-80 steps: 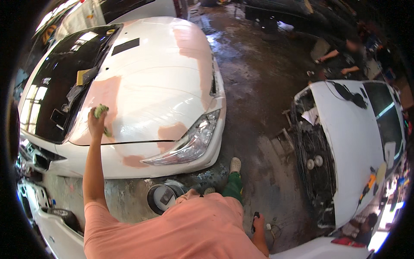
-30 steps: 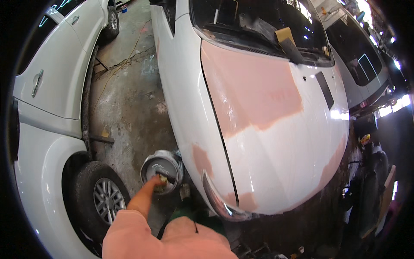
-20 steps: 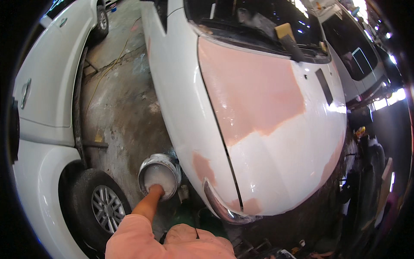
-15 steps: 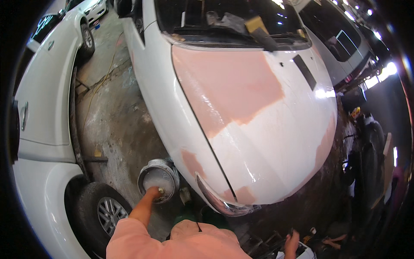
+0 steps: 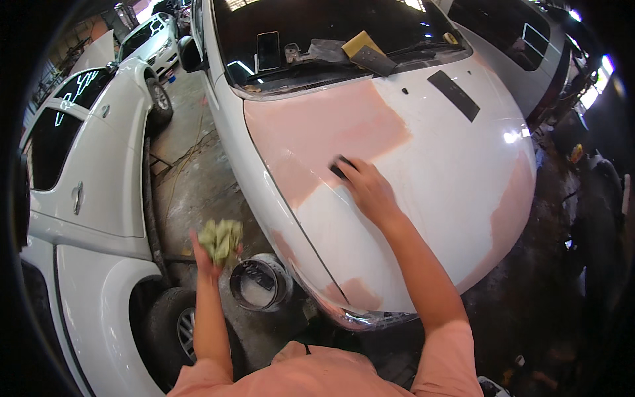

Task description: The person sands the white hood of a car using a sanding block, occasionally dipping it into a bucket of water and wiping the surface with a green cloth.

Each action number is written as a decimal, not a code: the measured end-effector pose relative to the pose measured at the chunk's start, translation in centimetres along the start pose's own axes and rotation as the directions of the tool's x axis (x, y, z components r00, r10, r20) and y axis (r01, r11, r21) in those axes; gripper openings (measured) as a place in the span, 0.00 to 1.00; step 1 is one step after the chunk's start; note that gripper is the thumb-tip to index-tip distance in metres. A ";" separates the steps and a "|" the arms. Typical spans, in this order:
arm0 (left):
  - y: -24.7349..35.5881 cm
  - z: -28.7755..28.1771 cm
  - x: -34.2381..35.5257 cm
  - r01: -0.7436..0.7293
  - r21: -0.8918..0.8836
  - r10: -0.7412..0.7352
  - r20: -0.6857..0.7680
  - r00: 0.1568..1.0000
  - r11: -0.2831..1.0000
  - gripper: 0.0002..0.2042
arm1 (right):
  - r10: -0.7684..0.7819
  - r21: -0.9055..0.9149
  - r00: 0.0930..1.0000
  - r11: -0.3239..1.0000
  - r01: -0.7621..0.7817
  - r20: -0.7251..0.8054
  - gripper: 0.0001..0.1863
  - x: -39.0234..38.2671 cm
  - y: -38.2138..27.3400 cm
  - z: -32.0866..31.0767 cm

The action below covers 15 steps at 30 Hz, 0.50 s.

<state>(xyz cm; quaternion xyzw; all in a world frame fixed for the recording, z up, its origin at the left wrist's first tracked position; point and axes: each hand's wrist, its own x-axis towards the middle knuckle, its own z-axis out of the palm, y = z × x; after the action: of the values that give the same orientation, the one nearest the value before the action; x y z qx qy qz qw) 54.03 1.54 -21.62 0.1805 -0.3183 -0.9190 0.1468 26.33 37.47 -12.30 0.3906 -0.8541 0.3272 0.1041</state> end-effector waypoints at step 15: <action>2.0 36.4 26.2 -0.588 0.685 -0.178 0.574 0.799 -0.431 0.25 | -0.157 -0.092 0.982 0.982 0.166 0.106 0.22 3.4 3.5 4.7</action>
<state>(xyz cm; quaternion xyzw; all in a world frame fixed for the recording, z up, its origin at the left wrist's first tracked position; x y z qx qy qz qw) 15.51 9.33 0.10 -0.0762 -0.9776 -0.1909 0.0448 21.86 34.10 -16.13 0.4686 -0.8390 0.2546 0.1078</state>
